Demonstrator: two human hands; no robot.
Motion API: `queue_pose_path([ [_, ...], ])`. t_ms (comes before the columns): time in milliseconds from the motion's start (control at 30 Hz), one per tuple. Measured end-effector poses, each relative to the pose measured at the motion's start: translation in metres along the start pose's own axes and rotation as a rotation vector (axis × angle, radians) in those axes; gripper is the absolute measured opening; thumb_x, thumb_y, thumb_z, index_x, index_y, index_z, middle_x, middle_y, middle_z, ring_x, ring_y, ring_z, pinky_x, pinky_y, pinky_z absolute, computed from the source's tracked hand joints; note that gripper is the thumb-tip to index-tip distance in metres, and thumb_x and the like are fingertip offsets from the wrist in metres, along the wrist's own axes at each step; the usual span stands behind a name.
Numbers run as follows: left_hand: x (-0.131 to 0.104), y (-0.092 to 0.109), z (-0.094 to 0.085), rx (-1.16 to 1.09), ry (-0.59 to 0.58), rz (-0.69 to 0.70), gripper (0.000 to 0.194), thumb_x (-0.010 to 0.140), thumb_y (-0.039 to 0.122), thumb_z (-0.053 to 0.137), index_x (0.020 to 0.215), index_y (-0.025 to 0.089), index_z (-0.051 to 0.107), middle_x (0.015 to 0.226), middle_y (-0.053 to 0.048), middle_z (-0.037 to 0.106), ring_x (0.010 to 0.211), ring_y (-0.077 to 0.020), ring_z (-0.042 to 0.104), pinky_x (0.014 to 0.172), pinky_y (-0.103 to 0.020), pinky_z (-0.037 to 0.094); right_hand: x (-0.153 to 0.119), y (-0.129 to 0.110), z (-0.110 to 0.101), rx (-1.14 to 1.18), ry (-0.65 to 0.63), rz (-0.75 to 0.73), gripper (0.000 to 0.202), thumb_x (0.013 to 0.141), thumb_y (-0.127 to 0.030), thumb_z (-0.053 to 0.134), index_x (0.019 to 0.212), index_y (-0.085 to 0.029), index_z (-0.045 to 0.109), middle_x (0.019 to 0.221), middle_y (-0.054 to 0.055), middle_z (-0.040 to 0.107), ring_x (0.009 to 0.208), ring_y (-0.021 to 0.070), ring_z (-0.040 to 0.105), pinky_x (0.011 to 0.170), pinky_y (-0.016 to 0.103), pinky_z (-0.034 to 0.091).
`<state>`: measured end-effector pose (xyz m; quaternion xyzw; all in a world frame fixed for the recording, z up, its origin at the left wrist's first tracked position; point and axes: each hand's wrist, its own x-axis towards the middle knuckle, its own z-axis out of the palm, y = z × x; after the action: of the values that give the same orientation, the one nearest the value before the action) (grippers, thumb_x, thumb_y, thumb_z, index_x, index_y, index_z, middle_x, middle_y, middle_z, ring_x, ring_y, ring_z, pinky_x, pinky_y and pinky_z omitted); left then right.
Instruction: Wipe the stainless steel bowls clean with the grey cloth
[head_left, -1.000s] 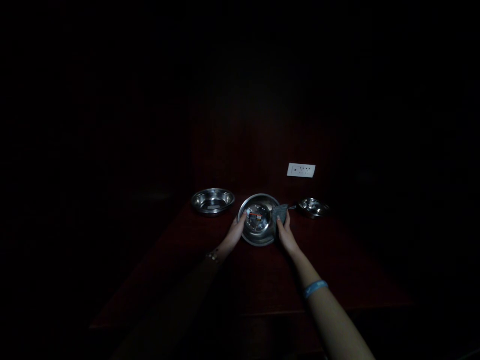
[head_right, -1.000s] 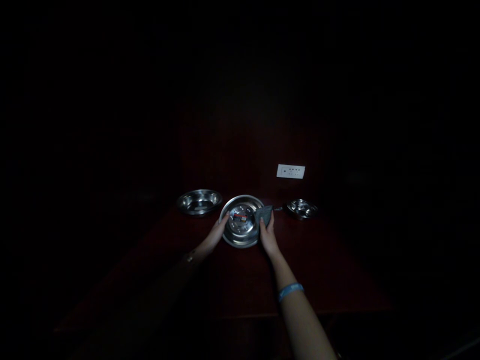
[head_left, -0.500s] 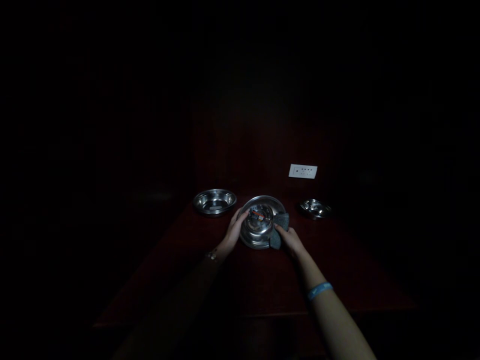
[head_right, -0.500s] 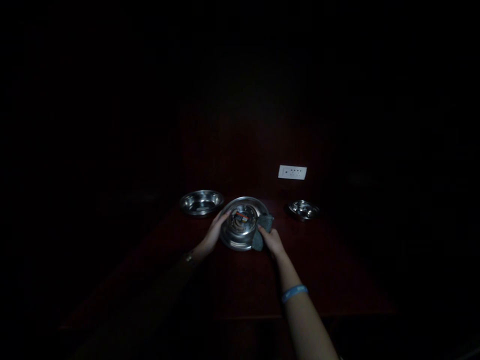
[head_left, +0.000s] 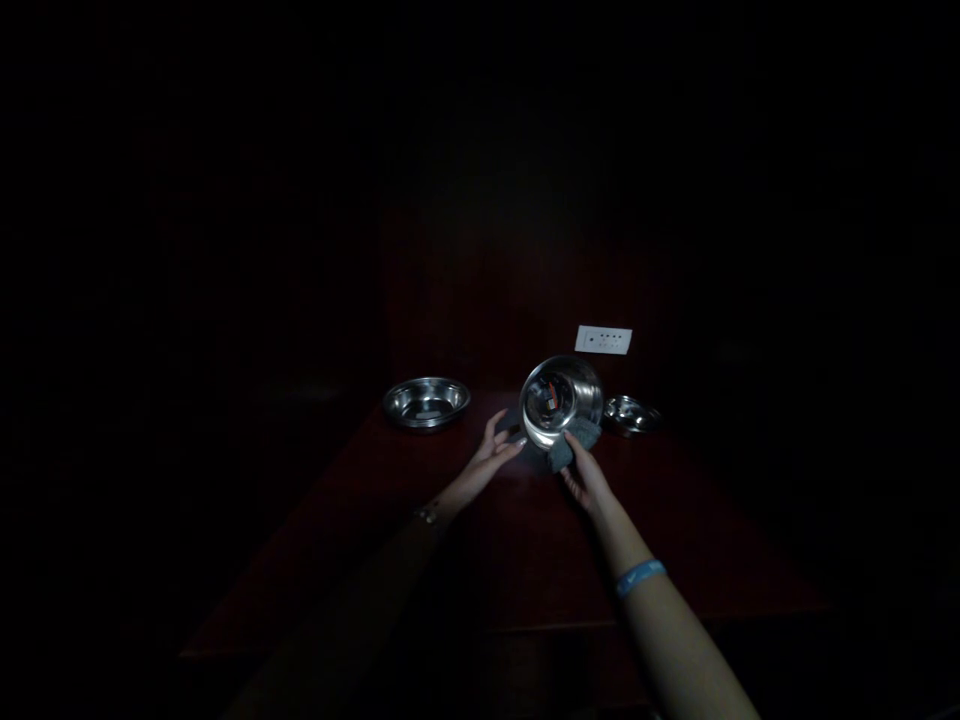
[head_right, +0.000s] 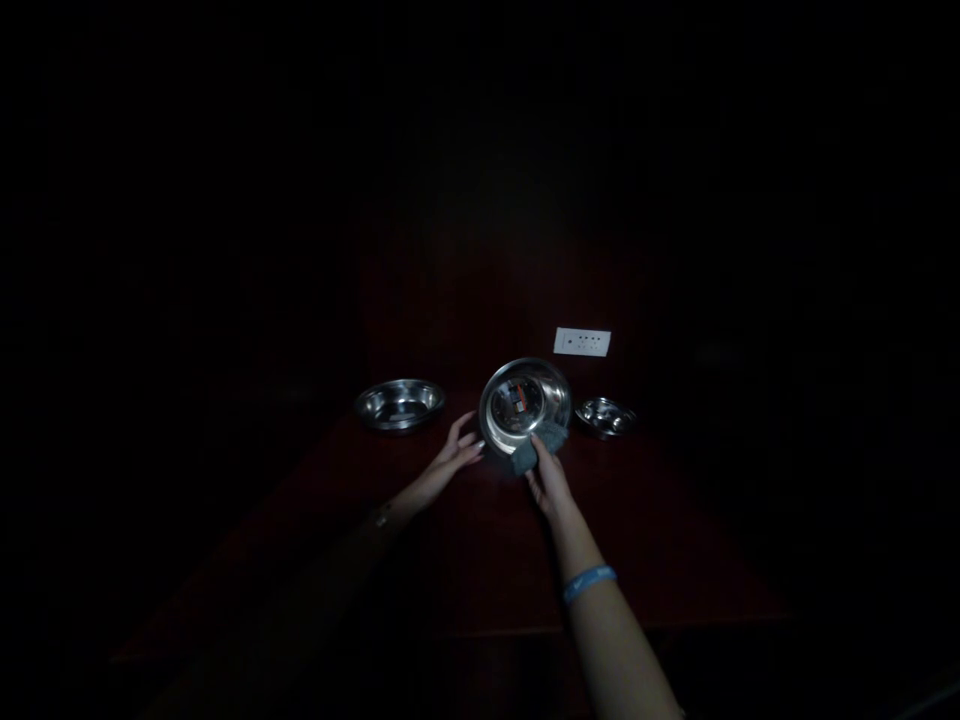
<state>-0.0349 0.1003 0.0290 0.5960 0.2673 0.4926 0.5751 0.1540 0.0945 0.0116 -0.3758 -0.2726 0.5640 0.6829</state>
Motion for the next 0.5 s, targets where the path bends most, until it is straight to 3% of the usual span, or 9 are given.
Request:
queue_pose_path([
  [133, -0.002, -0.012, 0.008, 0.04, -0.106, 0.035, 0.102, 0.073, 0.032, 0.076, 0.15, 0.033, 0.01, 0.144, -0.013, 0.048, 0.123, -0.0258, 0.056, 0.109, -0.055, 0.037, -0.005, -0.002, 0.004, 0.036, -0.096, 0.06, 0.022, 0.085, -0.03, 0.063, 0.102, -0.017, 0.066, 0.101, 0.005, 0.074, 0.1, 0.0153, 0.069, 0.089, 0.025, 0.056],
  [267, -0.005, -0.019, 0.012, 0.078, -0.15, 0.031, 0.1, 0.076, 0.034, 0.074, 0.152, 0.027, 0.009, 0.151, -0.015, 0.038, 0.133, -0.0274, 0.046, 0.113, -0.05, 0.035, -0.012, -0.003, 0.008, -0.084, -0.157, 0.057, 0.027, 0.081, -0.033, 0.067, 0.103, -0.019, 0.066, 0.104, 0.007, 0.073, 0.107, 0.0208, 0.066, 0.091, 0.032, 0.057],
  [400, 0.0, -0.026, 0.011, 0.188, -0.029, 0.098, 0.076, 0.083, 0.039, 0.065, 0.148, 0.022, 0.029, 0.153, -0.012, 0.036, 0.143, -0.0254, 0.03, 0.12, -0.044, 0.02, -0.02, -0.005, 0.011, -0.164, -0.188, 0.094, 0.031, 0.079, -0.035, 0.069, 0.106, -0.021, 0.065, 0.111, 0.006, 0.071, 0.109, 0.0215, 0.065, 0.09, 0.035, 0.057],
  [500, 0.009, -0.031, 0.006, 0.238, 0.086, 0.171, 0.063, 0.085, 0.04, 0.059, 0.141, 0.02, 0.041, 0.151, -0.011, 0.041, 0.144, -0.0237, 0.03, 0.121, -0.041, 0.017, -0.027, -0.006, 0.015, -0.253, -0.228, 0.16, 0.036, 0.079, -0.038, 0.07, 0.111, -0.022, 0.063, 0.113, 0.005, 0.07, 0.107, 0.0207, 0.066, 0.085, 0.035, 0.058],
])
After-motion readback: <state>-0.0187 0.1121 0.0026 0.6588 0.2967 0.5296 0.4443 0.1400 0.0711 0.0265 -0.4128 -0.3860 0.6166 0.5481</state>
